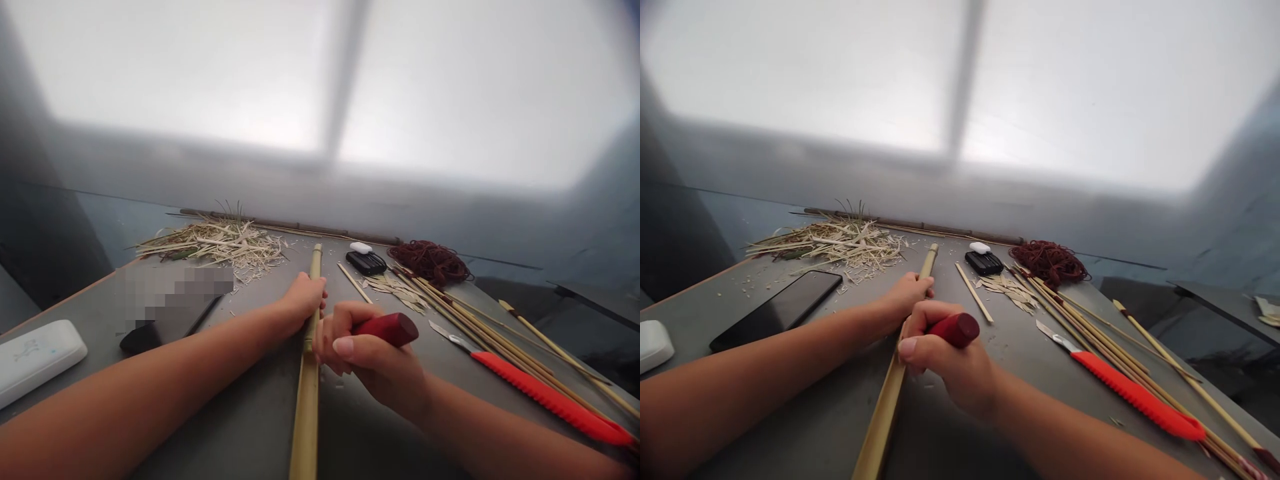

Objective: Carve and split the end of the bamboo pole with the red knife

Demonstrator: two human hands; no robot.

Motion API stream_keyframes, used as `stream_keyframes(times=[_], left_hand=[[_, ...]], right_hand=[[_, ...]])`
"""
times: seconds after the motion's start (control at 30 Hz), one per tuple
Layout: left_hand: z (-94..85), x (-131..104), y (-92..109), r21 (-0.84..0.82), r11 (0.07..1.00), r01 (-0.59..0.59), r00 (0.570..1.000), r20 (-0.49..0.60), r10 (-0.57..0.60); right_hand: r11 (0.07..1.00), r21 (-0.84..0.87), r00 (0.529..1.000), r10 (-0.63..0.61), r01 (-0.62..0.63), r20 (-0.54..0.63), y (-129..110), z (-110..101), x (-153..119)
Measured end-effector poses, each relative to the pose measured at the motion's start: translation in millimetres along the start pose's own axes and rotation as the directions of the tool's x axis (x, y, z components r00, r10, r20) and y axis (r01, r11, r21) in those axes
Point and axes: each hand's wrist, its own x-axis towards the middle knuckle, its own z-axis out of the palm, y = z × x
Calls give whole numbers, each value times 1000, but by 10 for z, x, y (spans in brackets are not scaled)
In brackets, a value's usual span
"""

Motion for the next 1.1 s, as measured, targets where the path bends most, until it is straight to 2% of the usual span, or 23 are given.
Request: stream_keyframes(times=[0.07, 0.17, 0.23, 0.3, 0.37, 0.43, 0.53, 0.73, 0.83, 0.97, 1.1], left_hand=[[-27, 24, 0, 260, 955, -142, 990, 17, 142], [-116, 39, 32, 648, 700, -302, 941, 83, 329], [-187, 38, 60, 776, 530, -341, 909, 128, 397], [-246, 35, 82, 802, 450, -393, 885, 197, 422], [-278, 33, 96, 777, 459, -431, 884, 262, 387], [-281, 24, 106, 765, 484, -425, 896, 280, 344], [-249, -22, 127, 767, 512, -386, 913, 242, 327], [-200, -147, 189, 796, 543, -266, 955, 141, 260], [-189, -160, 171, 806, 529, -266, 952, 133, 276], [-169, -126, 97, 821, 483, -305, 926, 137, 351], [-167, -80, 55, 858, 416, -301, 932, 171, 320]], right_hand=[[999, 38, 1000, 6, -6, -9, 29, -41, -4], [991, 135, 1000, -10, 11, -6, 108, -96, 33], [992, 126, 1000, -18, 17, 8, 151, -117, 55], [996, 93, 1000, -19, 18, 14, 169, -124, 60], [996, 75, 999, -40, 38, 21, 160, -118, 48], [994, 82, 996, -74, 70, 42, 129, -98, 34], [992, 86, 993, -97, 91, 67, 60, -50, 23], [998, 58, 997, -19, 15, 73, -22, 14, 24], [991, 134, 1000, -15, 11, 27, -42, 12, 31], [949, 313, 993, 11, 26, -115, -116, -7, 56], [949, 304, 988, -41, 85, -148, -180, -33, 59]])
